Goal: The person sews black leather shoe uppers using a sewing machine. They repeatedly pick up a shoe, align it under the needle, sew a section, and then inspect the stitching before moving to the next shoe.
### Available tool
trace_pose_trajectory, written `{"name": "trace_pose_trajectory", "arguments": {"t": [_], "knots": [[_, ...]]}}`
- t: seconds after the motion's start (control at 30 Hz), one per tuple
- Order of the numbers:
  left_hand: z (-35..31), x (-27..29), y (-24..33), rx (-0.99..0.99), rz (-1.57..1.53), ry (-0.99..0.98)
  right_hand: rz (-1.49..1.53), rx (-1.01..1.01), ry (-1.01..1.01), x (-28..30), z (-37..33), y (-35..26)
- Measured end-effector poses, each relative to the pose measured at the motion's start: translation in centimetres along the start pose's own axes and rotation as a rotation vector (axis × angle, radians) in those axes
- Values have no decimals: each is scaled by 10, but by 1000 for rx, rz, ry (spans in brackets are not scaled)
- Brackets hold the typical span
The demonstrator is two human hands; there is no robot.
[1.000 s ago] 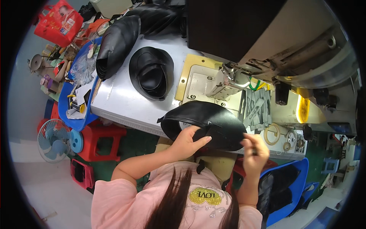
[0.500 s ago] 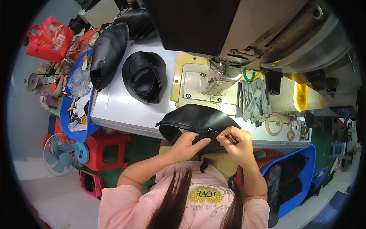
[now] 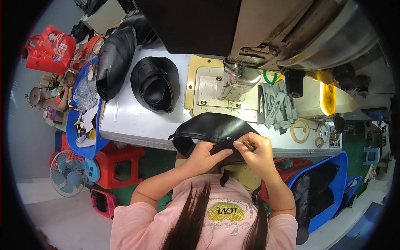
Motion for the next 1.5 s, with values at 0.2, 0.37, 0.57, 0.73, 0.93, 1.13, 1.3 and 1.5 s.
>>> {"name": "trace_pose_trajectory", "arguments": {"t": [0.2, 0.37, 0.57, 0.73, 0.93, 1.13, 1.3, 1.5], "knots": [[6, 6, 9, -76, 85, -15, -72, 106, 37, 2, -3, -10], [12, 18, 13, 47, -71, -192, -85, 63, 125, 34, 6, -12], [21, 15, 4, 135, -109, -406, 881, -507, -376, -30, 4, 32], [29, 21, -2, 55, 106, -427, 865, -558, -403, -42, 9, 35], [35, 28, 11, 100, 174, -435, 805, -513, -186, -47, 12, 37], [34, 35, 14, 34, 408, -344, 891, -542, -128, -47, 9, 49], [-19, 122, 33, -345, 229, 702, 1154, -545, -137, -38, 5, 65], [-38, 25, -60, 125, -1494, -213, 1284, -464, -100, -38, -2, 77]]}}
Point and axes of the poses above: each hand's wrist, its own z-axis towards the middle knuckle, its own x-axis out of the back of the hand, y = z × x, the point moved 8 cm from there along z, towards the middle knuckle, and after that the axes turned 7 degrees about z, right-handed, at the moved point
